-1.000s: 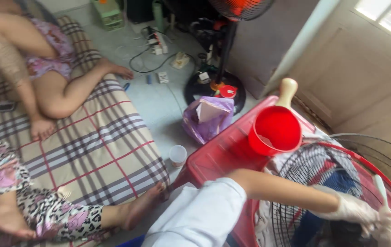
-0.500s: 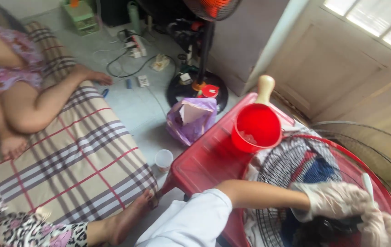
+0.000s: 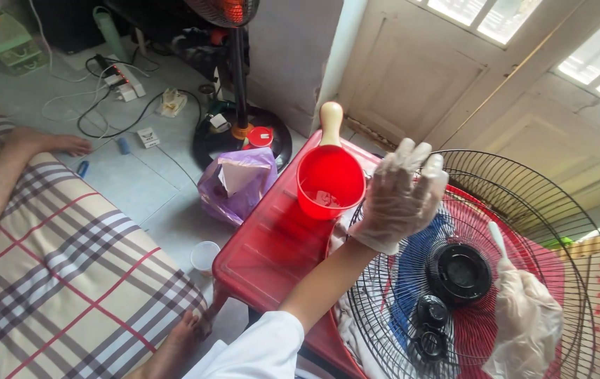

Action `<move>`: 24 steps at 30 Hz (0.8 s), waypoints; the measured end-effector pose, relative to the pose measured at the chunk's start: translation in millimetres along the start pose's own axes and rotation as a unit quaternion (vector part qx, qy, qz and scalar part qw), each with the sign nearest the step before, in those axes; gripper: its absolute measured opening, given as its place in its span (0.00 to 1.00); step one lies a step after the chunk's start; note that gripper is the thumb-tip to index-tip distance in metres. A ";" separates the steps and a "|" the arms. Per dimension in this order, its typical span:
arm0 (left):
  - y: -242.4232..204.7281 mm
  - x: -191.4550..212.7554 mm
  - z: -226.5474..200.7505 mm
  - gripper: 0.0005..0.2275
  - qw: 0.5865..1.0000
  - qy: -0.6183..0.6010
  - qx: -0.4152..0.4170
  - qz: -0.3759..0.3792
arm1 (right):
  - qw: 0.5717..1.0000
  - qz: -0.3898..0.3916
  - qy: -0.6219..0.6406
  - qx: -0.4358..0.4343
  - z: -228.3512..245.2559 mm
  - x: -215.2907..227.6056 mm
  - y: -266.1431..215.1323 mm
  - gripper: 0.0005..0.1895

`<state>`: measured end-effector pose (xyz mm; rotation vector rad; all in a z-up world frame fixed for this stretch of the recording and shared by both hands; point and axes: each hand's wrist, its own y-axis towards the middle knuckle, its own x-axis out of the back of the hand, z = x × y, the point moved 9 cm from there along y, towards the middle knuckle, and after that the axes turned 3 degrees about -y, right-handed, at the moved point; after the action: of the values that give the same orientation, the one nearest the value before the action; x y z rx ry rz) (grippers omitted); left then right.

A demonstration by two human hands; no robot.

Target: Cleaning a fan component using a toothbrush and a cloth

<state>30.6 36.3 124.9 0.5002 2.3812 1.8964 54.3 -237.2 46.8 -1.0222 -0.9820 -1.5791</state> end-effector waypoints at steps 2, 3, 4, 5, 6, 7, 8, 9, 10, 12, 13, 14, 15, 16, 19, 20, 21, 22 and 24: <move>9.8 26.8 -1.7 0.20 0.999 0.016 0.019 -0.023 | 1.000 0.020 0.008 0.012 19.0 4.5 -14.3 0.25; 26.4 49.5 -9.2 0.13 0.999 0.030 0.007 -0.037 | 0.999 0.041 0.020 0.025 36.2 6.9 -17.0 0.23; 42.5 73.1 -16.4 0.08 0.998 0.044 -0.004 -0.050 | 0.997 0.061 0.031 0.038 53.7 9.3 -20.6 0.22; 47.8 82.2 -16.7 0.08 0.997 0.045 -0.007 -0.056 | 0.997 0.056 0.034 0.042 77.0 30.6 -34.5 0.22; 52.6 89.8 -19.3 0.07 0.998 0.023 -0.024 -0.053 | 0.984 0.091 0.134 0.076 106.5 46.2 -51.0 0.19; 53.9 99.0 -20.2 0.06 0.998 0.003 -0.040 -0.040 | 0.958 0.131 0.233 0.105 135.9 59.4 -72.3 0.19; 49.1 106.6 -7.8 0.06 0.998 0.006 -0.042 -0.037 | 0.956 0.135 0.237 0.105 145.9 55.1 -67.2 0.19; 42.0 100.3 0.2 0.10 0.996 -0.050 -0.053 0.043 | 0.944 0.069 0.218 0.237 171.5 67.7 -68.7 0.14; 32.3 94.1 7.4 0.16 0.985 -0.106 -0.064 0.121 | 0.911 0.001 0.195 0.364 194.5 78.4 -76.9 0.11; 35.6 113.4 20.7 0.15 0.995 -0.038 -0.076 0.046 | 0.824 -0.101 0.148 0.538 227.7 82.4 -89.6 0.12; 34.9 130.0 25.1 0.15 0.995 0.031 -0.087 -0.031 | 0.693 -0.196 0.096 0.687 239.8 82.5 -119.4 0.19; 19.7 127.5 40.6 0.15 0.996 0.031 -0.085 -0.027 | 0.695 -0.193 0.096 0.686 257.6 69.7 -113.2 0.19; 5.8 132.1 59.8 0.15 0.995 -0.043 -0.072 -0.062 | 0.627 -0.204 0.229 0.716 266.8 73.7 -114.4 0.12; -8.2 136.7 80.2 0.16 0.987 -0.116 -0.058 -0.096 | 0.545 -0.211 0.356 0.729 271.9 76.3 -111.3 0.07; -44.0 141.6 116.1 0.25 0.994 -0.057 -0.014 -0.091 | 0.762 -0.018 0.148 0.630 357.6 22.6 -86.5 0.07; -46.0 148.2 118.6 0.25 0.994 -0.051 -0.014 -0.093 | 0.758 -0.016 0.150 0.634 372.9 22.4 -94.0 0.07; -46.2 139.1 120.2 0.31 0.996 -0.082 -0.015 -0.015 | 0.859 0.125 -0.025 0.495 377.0 -18.8 -74.0 0.08; -48.7 129.6 121.1 0.37 0.992 -0.112 -0.014 0.062 | 0.893 0.253 -0.198 0.315 356.4 -49.5 -61.7 0.10; -88.7 99.6 139.5 0.42 0.992 -0.087 0.012 0.088 | 0.871 0.239 -0.238 0.356 366.8 -86.5 -51.6 0.13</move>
<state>-48.8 178.7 21.5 0.8655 2.3175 1.8041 74.5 141.4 76.9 -1.0147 -1.3698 -0.4684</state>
